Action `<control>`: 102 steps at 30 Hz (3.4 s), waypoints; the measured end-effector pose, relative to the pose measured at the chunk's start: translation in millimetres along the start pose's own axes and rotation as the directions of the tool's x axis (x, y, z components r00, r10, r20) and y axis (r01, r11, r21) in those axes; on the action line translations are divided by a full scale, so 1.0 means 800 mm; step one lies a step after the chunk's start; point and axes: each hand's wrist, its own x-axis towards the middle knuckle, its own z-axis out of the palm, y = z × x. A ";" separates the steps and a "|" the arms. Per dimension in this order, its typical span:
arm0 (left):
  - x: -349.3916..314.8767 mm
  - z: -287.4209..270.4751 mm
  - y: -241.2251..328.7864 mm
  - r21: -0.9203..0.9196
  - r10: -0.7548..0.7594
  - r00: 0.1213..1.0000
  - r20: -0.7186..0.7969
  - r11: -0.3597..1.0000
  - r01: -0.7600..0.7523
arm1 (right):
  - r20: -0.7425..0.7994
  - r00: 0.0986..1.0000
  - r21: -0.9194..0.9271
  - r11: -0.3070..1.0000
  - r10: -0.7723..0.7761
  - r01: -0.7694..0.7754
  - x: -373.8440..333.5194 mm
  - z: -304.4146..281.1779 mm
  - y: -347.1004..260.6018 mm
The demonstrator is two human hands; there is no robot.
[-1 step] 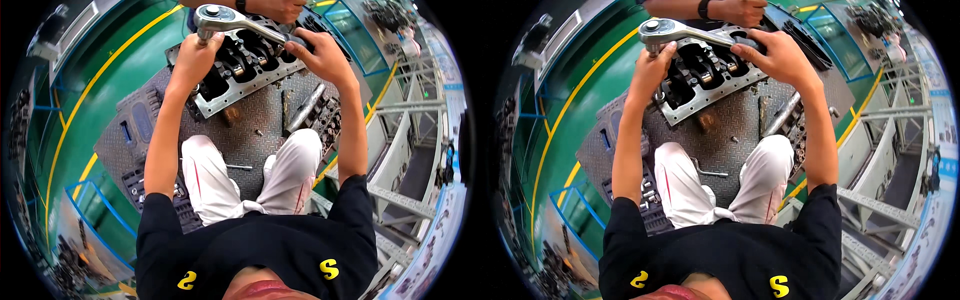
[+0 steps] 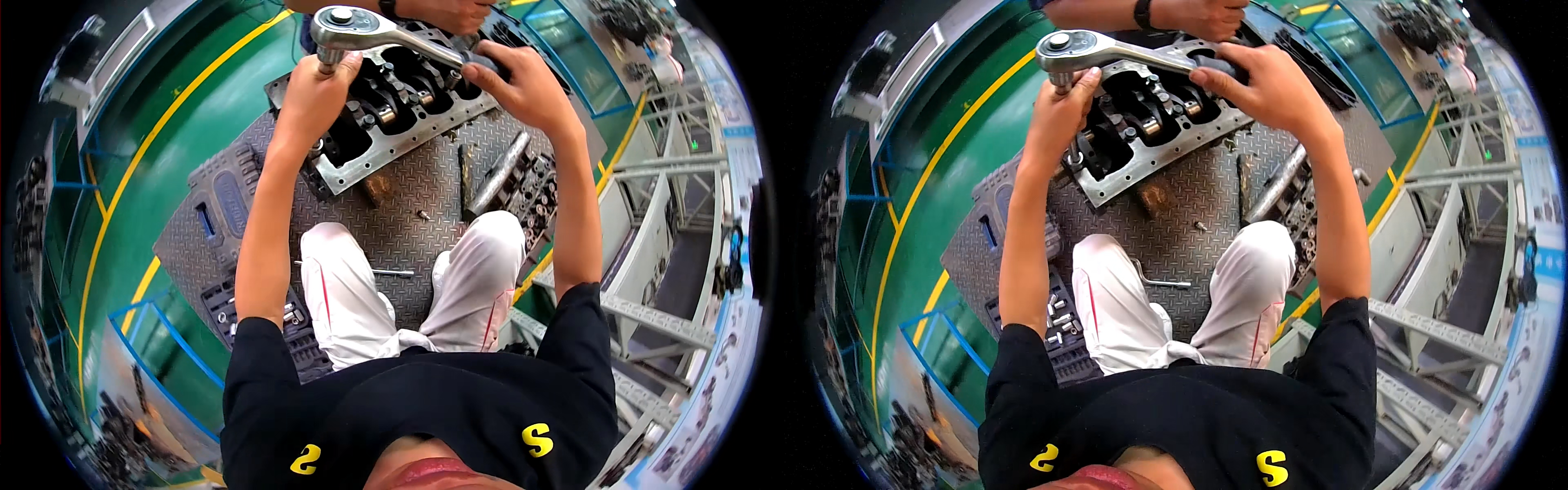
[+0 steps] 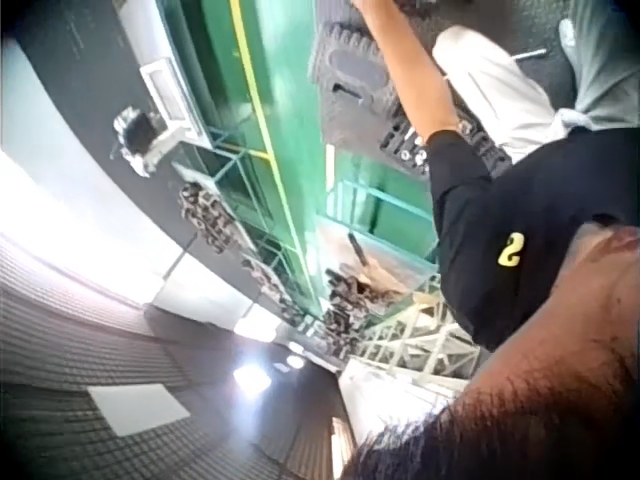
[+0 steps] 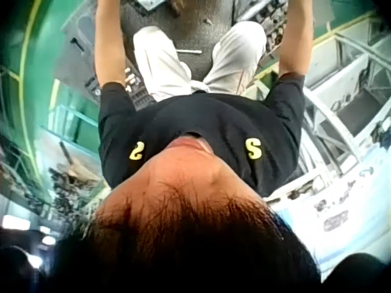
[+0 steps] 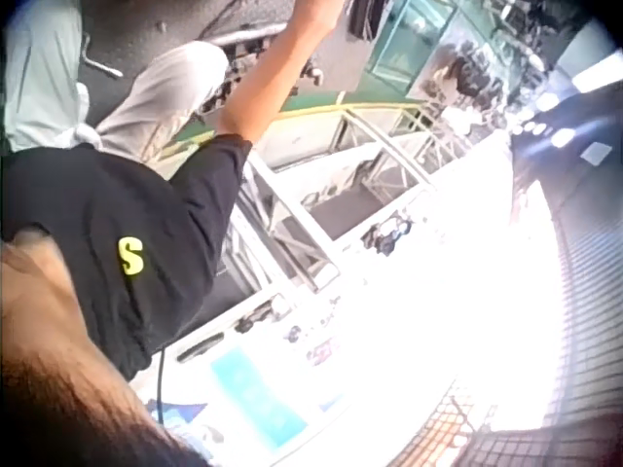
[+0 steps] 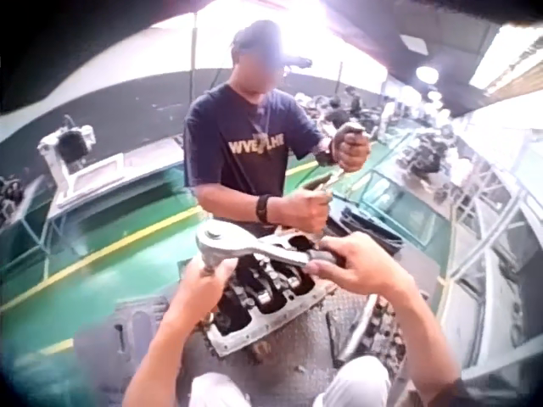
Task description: The person assembles an engine block by placing bearing caps onto the crankshaft by hand, then tightening the bolts using socket wrenches.
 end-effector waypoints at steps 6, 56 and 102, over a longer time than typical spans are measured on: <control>0.004 0.005 -0.007 -0.053 0.031 1.000 0.005 0.998 -0.030 | -0.095 0.995 -0.079 0.997 -0.023 0.015 -0.004 0.011 0.012; -0.010 0.007 -0.030 -0.046 0.146 0.971 -0.191 0.986 -0.158 | -0.170 0.982 -0.254 0.960 0.077 -0.119 -0.028 0.003 -0.043; -0.011 -0.020 0.018 -0.049 0.230 0.970 -0.075 0.971 -0.234 | -0.282 0.953 -0.061 0.989 0.112 -0.134 -0.080 -0.004 -0.116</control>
